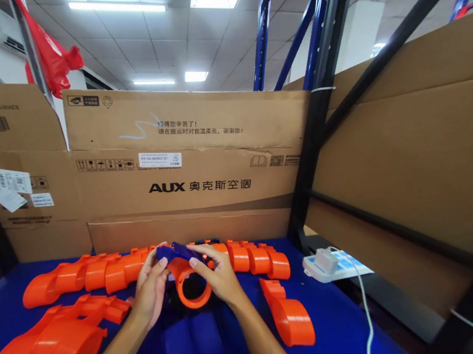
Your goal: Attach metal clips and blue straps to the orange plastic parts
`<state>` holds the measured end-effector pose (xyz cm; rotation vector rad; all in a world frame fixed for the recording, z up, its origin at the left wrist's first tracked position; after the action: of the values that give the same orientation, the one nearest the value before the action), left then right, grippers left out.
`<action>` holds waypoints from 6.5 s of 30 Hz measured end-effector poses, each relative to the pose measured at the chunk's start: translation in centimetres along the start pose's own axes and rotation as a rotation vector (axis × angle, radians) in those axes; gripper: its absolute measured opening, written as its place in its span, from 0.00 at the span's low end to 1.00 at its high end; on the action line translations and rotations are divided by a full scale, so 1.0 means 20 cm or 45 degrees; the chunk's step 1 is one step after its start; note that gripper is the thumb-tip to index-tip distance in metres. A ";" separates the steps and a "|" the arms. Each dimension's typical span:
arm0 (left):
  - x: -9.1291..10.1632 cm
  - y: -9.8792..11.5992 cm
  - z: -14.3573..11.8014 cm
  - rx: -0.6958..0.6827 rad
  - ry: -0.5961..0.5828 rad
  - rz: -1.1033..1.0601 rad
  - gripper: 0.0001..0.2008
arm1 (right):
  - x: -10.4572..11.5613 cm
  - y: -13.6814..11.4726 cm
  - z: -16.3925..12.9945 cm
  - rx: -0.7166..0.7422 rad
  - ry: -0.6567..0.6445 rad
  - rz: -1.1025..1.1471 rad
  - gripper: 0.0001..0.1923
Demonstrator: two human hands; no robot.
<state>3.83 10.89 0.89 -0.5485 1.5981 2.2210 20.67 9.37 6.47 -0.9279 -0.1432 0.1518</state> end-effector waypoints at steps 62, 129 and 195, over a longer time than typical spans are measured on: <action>0.02 0.07 0.03 -0.146 -0.031 0.351 0.21 | -0.10 -0.18 -0.09 0.438 -0.168 -0.810 0.36; -0.06 0.00 -0.03 -0.030 -0.306 0.802 0.20 | 0.43 -0.30 -0.52 -0.473 0.321 -1.789 0.20; 0.03 -0.03 -0.02 0.415 0.009 -0.055 0.19 | -0.19 0.04 0.07 -0.095 0.139 -0.048 0.31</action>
<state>3.74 10.70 -0.05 -0.4912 1.8823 1.8742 16.64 10.20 6.52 -1.0050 -0.0656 0.0608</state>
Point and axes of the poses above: each hand's wrist, its own z-axis towards the middle knuckle, its own x-axis out of the back of the hand, y = z × x, the point moved 10 cm from there along z, towards the middle knuckle, and after that the axes turned 10 degrees about z, right-handed, at the moved point
